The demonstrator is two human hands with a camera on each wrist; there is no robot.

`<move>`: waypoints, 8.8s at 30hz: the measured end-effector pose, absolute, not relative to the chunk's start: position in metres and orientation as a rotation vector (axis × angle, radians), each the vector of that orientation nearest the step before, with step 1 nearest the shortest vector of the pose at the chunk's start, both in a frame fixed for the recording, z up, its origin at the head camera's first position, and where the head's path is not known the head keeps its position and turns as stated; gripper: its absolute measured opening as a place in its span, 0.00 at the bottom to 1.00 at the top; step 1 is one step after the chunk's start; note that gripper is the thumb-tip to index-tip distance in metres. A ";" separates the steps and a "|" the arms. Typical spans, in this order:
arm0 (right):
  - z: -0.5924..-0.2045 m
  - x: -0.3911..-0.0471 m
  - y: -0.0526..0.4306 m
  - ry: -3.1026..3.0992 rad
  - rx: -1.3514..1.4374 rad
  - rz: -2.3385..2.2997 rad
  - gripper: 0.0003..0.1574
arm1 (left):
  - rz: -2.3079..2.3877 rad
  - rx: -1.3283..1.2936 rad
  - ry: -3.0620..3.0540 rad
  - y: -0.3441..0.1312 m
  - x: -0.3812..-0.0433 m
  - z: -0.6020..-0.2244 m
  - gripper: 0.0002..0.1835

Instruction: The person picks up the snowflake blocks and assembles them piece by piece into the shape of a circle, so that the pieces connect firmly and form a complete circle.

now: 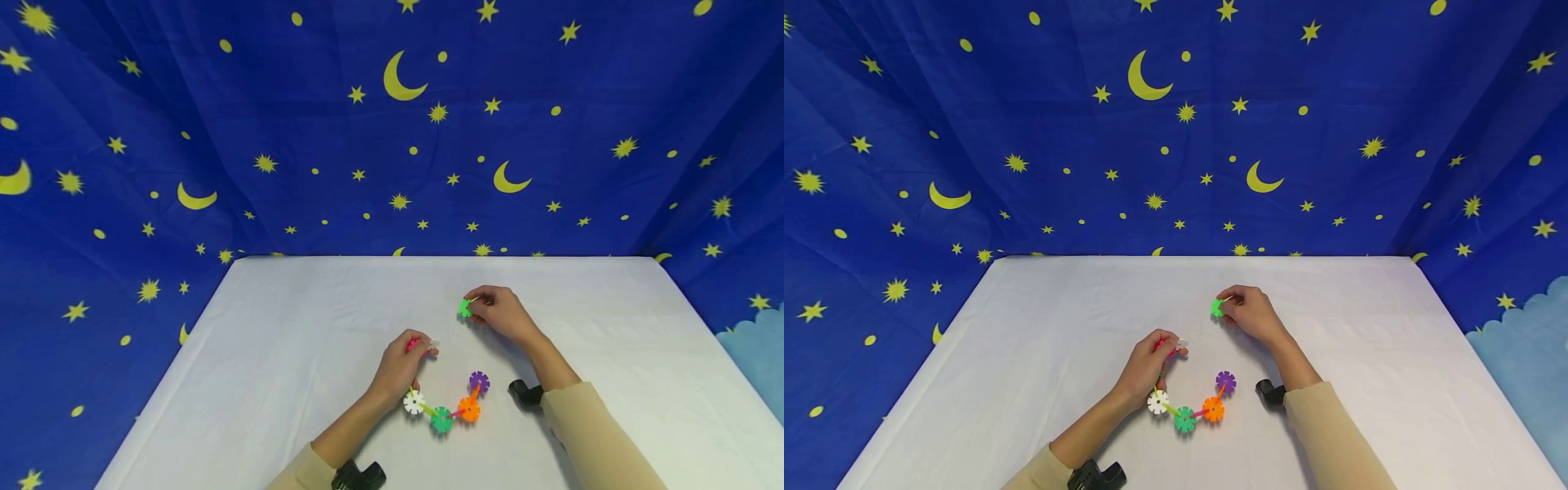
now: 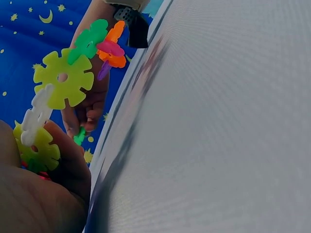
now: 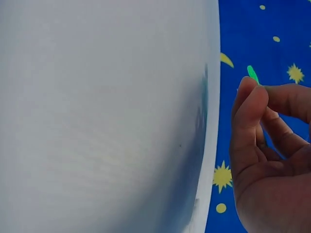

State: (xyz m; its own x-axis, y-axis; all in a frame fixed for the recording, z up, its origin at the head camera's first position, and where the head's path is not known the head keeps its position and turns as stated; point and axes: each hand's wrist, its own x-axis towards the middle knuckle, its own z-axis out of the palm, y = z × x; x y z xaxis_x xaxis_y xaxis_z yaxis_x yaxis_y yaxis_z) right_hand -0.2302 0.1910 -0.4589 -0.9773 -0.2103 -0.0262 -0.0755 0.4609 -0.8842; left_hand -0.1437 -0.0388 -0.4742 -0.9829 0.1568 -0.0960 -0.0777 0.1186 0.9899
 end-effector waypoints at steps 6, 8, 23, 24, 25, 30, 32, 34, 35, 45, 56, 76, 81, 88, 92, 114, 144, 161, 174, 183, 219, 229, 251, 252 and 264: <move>-0.457 -0.218 0.189 2.510 -0.281 -1.568 0.14 | 1.975 0.085 2.201 -0.037 -0.137 -0.458 0.11; -0.456 -0.214 0.188 2.491 -0.295 -1.571 0.13 | 1.969 0.093 2.203 -0.037 -0.134 -0.448 0.11; -0.451 -0.188 0.179 2.365 -0.406 -1.620 0.13 | 1.996 0.126 2.191 -0.039 -0.143 -0.475 0.12; -0.450 -0.187 0.178 2.352 -0.411 -1.629 0.14 | 1.993 0.124 2.186 -0.039 -0.143 -0.475 0.12; -0.450 -0.187 0.178 2.340 -0.417 -1.635 0.14 | 1.989 0.122 2.180 -0.039 -0.144 -0.475 0.13; -0.447 -0.183 0.174 2.299 -0.453 -1.633 0.12 | 1.989 0.107 2.165 -0.039 -0.143 -0.475 0.12; -0.448 -0.182 0.173 2.293 -0.473 -1.629 0.11 | 1.987 0.101 2.170 -0.039 -0.143 -0.475 0.12; -0.448 -0.181 0.172 2.281 -0.485 -1.630 0.11 | 1.984 0.098 2.175 -0.039 -0.143 -0.476 0.11; -0.449 -0.181 0.171 2.276 -0.486 -1.628 0.10 | 1.986 0.101 2.175 -0.039 -0.143 -0.476 0.11; -0.450 -0.179 0.170 2.235 -0.472 -1.644 0.10 | 1.994 0.083 2.180 -0.039 -0.143 -0.476 0.09; -0.451 -0.177 0.168 2.182 -0.472 -1.671 0.11 | 2.035 0.063 2.153 -0.039 -0.144 -0.478 0.13; -0.452 -0.173 0.162 2.137 -0.471 -1.716 0.11 | 1.949 0.140 2.206 -0.041 -0.140 -0.475 0.08; -0.448 -0.171 0.160 2.137 -0.449 -1.717 0.10 | 1.918 0.151 2.237 -0.041 -0.141 -0.476 0.10; -0.428 -0.162 0.154 2.139 -0.448 -1.713 0.09 | 1.890 0.177 2.252 -0.042 -0.140 -0.477 0.12; -0.423 -0.160 0.151 2.136 -0.446 -1.729 0.09 | 1.909 0.183 2.249 -0.044 -0.139 -0.476 0.11; -0.449 -0.172 0.156 2.138 -0.455 -1.733 0.10 | 1.915 0.144 2.249 -0.039 -0.136 -0.469 0.15; -0.444 -0.206 0.230 2.504 -0.237 -1.642 0.19 | 2.157 0.114 2.077 -0.037 -0.140 -0.474 0.12; -0.462 -0.216 0.259 2.908 -0.227 -1.053 0.27 | 2.119 0.139 2.046 -0.035 -0.137 -0.465 0.17; -0.459 -0.222 0.263 2.906 -0.244 -0.970 0.17 | 2.118 0.139 2.051 -0.034 -0.135 -0.462 0.17; -0.460 -0.218 0.263 2.841 -0.232 -1.087 0.07 | 2.137 0.140 2.052 -0.035 -0.141 -0.478 0.18; -0.444 -0.185 0.208 2.624 -0.688 -1.420 0.04 | 2.160 0.116 2.038 -0.034 -0.140 -0.478 0.18; -0.437 -0.179 0.197 2.595 -0.908 -1.364 0.06 | 2.156 0.104 2.044 -0.034 -0.139 -0.474 0.17; -0.438 -0.169 0.177 2.560 -0.915 -1.295 0.05 | 2.133 0.097 2.054 -0.031 -0.140 -0.478 0.18; -0.438 -0.169 0.176 2.562 -0.920 -1.297 0.05 | 2.126 0.092 2.057 -0.031 -0.140 -0.478 0.18; -0.442 -0.166 0.167 2.670 -0.991 -1.314 0.07 | 2.066 0.088 2.104 -0.033 -0.137 -0.472 0.19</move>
State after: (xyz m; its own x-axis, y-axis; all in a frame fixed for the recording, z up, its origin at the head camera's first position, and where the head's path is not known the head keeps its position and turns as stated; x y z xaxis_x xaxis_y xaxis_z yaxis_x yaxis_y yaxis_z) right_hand -0.1659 0.1670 -0.4415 -0.8002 -0.5402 0.2606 -0.5361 0.4492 -0.7148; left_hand -0.1374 -0.0326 -0.4721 -0.9800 0.1751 -0.0945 -0.0913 0.0265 0.9955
